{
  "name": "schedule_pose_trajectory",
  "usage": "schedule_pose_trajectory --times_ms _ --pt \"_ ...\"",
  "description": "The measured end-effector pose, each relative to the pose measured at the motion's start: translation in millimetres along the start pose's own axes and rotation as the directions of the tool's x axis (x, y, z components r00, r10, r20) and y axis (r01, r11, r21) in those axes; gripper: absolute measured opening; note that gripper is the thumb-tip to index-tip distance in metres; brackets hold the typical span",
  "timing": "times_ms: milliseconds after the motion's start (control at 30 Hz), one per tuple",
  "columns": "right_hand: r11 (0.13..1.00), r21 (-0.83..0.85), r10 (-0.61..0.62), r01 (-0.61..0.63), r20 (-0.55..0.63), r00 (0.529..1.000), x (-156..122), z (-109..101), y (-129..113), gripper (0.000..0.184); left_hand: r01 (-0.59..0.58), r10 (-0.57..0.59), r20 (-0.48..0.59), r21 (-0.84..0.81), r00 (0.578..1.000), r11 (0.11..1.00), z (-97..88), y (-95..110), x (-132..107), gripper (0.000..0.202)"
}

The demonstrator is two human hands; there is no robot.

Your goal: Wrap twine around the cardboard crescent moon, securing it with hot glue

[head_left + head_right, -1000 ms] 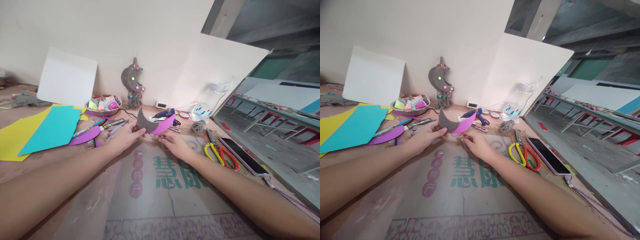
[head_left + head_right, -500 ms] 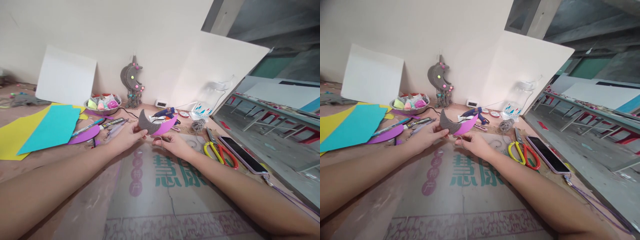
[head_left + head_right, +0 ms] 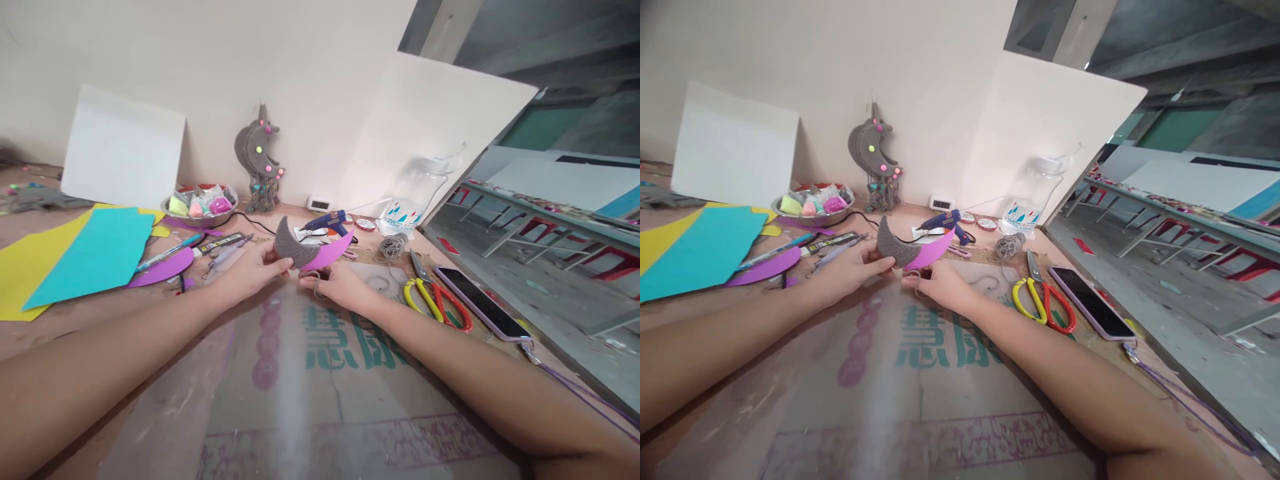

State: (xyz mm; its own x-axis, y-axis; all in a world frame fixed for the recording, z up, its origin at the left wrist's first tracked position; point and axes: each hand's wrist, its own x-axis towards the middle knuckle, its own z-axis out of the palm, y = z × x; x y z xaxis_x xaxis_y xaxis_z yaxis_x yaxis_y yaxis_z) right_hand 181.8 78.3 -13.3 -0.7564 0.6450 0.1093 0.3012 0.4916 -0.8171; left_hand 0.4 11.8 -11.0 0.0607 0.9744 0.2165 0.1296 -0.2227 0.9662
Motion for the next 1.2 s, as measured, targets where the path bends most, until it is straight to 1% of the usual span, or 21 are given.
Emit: schedule_pose_trajectory --times_ms 100,167,233,300,400,467,500,533,600,633,667,700,733,767,833,900,967,1000,1067,1167,1200 --pt "0.999 0.03 0.034 -0.034 -0.018 0.999 1 1 3 0.024 -0.001 0.002 -0.017 0.022 1.0 1.0 -1.0 1 0 0.031" --pt "0.999 -0.002 0.045 -0.045 -0.062 0.997 1 -1 4 0.023 0.007 -0.005 -0.045 0.036 0.999 0.999 -2.8 2 -1 0.029" --pt "0.997 -0.07 0.03 -0.04 -0.141 0.99 0 -7 5 0.019 0.028 -0.025 -0.076 0.038 0.997 0.999 -5.1 2 -2 0.027" --pt "0.988 -0.15 0.006 -0.042 -0.231 0.973 0 -18 6 0.019 0.05 -0.048 -0.104 0.012 0.993 0.999 -7.2 1 -2 0.025" --pt "0.962 -0.271 -0.059 -0.043 -0.358 0.932 1 -37 10 0.026 0.057 -0.062 -0.118 -0.042 0.991 0.997 -8.8 -1 -2 0.024" --pt "0.961 -0.274 -0.096 -0.033 -0.445 0.89 3 -49 17 0.035 0.051 -0.056 -0.11 -0.055 0.992 0.997 -8.9 -3 -1 0.024" --pt "0.971 -0.236 -0.099 -0.025 -0.5 0.86 4 -53 20 0.039 0.051 -0.057 -0.108 -0.06 0.992 0.997 -8.9 -4 -1 0.024" --pt "0.984 -0.178 -0.092 -0.011 -0.564 0.821 5 -57 25 0.043 0.054 -0.06 -0.108 -0.064 0.992 0.996 -9.0 -4 -1 0.024" --pt "0.998 -0.048 -0.06 0.037 -0.693 0.718 7 -63 33 0.046 0.058 -0.066 -0.112 -0.072 0.991 0.996 -9.2 -5 -1 0.024" --pt "0.999 -0.019 -0.047 0.049 -0.73 0.682 8 -65 37 0.046 0.059 -0.067 -0.113 -0.074 0.991 0.996 -9.5 -6 -1 0.025" --pt "0.998 -0.013 -0.045 0.054 -0.75 0.66 9 -65 39 0.042 0.058 -0.066 -0.114 -0.073 0.991 0.996 -9.9 -6 0 0.026" --pt "0.998 -0.027 -0.053 0.05 -0.753 0.655 9 -65 41 0.034 0.055 -0.063 -0.115 -0.071 0.991 0.996 -10.4 -7 0 0.026" --pt "0.998 -0.05 -0.067 0.044 -0.742 0.667 9 -64 42 0.023 0.053 -0.06 -0.117 -0.067 0.991 0.996 -10.9 -8 0 0.027" --pt "0.997 -0.073 -0.079 0.038 -0.717 0.692 8 -62 41 0.016 0.054 -0.061 -0.118 -0.062 0.991 0.997 -11.5 -9 0 0.028" --pt "0.994 -0.102 -0.089 0.031 -0.628 0.774 6 -55 35 0.022 0.06 -0.065 -0.122 -0.048 0.99 0.997 -12.2 -11 1 0.029" --pt "0.99 -0.14 -0.08 0.013 -0.489 0.869 2 -45 26 0.022 0.062 -0.066 -0.123 -0.038 0.99 0.997 -12.1 -11 1 0.028" --pt "0.978 -0.21 -0.087 0.013 -0.349 0.933 -2 -34 16 0.027 0.064 -0.067 -0.129 -0.03 0.989 0.997 -11.1 -9 0 0.027" --pt "0.97 -0.24 -0.096 0.029 -0.273 0.957 -5 -29 11 0.03 0.068 -0.07 -0.133 -0.024 0.989 0.997 -10.2 -8 -1 0.025" --pt "0.948 -0.303 -0.15 0.101 -0.145 0.978 -8 -21 5 0.03 0.076 -0.076 -0.143 -0.003 0.987 0.997 -8.2 -3 -1 0.023" --pt "0.879 -0.409 -0.271 0.244 -0.01 0.962 -12 -14 2 0.036 0.059 -0.054 -0.15 0.026 0.987 0.998 -5.3 2 -1 0.019" --pt "0.863 -0.423 -0.294 0.277 0.026 0.956 -13 -12 2 0.032 0.05 -0.046 -0.151 0.023 0.988 0.999 -4.6 2 0 0.019"
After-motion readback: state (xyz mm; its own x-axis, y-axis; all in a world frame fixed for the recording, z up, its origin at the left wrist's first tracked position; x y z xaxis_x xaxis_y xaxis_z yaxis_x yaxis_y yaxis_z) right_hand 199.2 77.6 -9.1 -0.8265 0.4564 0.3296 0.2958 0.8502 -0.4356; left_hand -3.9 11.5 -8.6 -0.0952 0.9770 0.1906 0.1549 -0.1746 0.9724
